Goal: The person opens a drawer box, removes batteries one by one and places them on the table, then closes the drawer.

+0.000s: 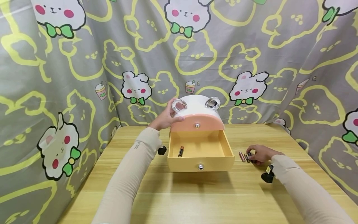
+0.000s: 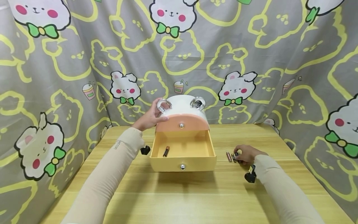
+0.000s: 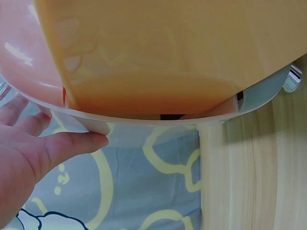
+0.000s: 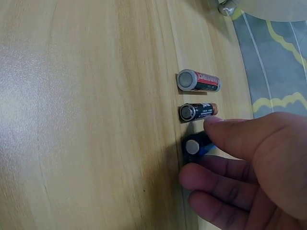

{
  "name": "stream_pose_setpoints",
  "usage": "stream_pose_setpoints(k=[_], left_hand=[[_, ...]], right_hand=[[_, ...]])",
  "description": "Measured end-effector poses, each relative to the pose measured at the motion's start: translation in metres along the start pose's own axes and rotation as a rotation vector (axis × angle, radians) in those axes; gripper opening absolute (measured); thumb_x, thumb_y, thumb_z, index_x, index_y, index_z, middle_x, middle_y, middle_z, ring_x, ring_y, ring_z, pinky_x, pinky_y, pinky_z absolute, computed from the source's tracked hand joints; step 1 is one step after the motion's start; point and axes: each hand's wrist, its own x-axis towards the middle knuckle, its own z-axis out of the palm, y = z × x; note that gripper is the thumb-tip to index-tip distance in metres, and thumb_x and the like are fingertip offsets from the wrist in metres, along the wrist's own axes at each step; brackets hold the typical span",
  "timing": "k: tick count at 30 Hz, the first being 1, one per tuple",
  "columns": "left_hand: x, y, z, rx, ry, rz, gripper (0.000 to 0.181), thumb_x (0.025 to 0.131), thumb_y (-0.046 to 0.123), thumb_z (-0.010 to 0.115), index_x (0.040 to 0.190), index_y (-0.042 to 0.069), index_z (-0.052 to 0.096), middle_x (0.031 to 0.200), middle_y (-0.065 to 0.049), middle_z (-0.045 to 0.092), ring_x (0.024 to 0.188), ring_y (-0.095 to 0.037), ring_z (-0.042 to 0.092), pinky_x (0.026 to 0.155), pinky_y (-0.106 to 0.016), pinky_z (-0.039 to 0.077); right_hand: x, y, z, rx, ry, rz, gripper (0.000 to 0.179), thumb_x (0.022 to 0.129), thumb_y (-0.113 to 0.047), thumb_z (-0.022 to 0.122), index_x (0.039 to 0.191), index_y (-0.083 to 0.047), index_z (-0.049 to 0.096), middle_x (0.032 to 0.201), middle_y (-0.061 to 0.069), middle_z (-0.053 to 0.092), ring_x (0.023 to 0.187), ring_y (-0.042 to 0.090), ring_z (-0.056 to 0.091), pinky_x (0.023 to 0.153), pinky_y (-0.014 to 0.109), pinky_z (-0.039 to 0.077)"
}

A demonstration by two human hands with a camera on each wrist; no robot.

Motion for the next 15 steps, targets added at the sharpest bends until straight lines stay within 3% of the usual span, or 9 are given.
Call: stream_pose_setpoints(k=[5, 11, 15], left_hand=[[-0.005, 0.001, -0.001, 0.004, -0.016, -0.039, 0.107, 0.084, 0.016, 0.077, 0.154, 0.021, -0.003, 0.155, -0.012, 0.029, 0.144, -0.020, 0.020, 0.115, -0.031, 0.014], [-0.008, 0.029, 0.000, -0.006, -0.017, -0.001, 0.104, 0.084, 0.014, 0.076, 0.154, 0.014, -0.001, 0.155, -0.018, 0.027, 0.144, -0.027, 0.019, 0.116, -0.035, 0.014], [-0.014, 0.036, 0.001, 0.020, -0.028, -0.035, 0.103, 0.085, 0.014, 0.075, 0.154, 0.013, -0.002, 0.155, -0.018, 0.027, 0.144, -0.026, 0.019, 0.116, -0.033, 0.015]], right_hand=[[0.001, 0.000, 0.001, 0.019, -0.029, 0.006, 0.029, 0.094, -0.006, 0.060, 0.119, 0.007, 0.052, 0.066, 0.006, 0.060, 0.056, 0.018, 0.059, 0.054, 0.032, 0.052], [-0.002, -0.003, -0.015, 0.032, 0.031, 0.009, 0.034, 0.095, -0.009, 0.058, 0.123, 0.008, 0.049, 0.057, 0.004, 0.054, 0.050, 0.015, 0.049, 0.051, 0.031, 0.045], [-0.001, -0.005, -0.019, 0.048, 0.006, -0.002, 0.036, 0.096, -0.010, 0.058, 0.125, 0.011, 0.048, 0.058, 0.004, 0.056, 0.051, 0.015, 0.050, 0.052, 0.033, 0.046]])
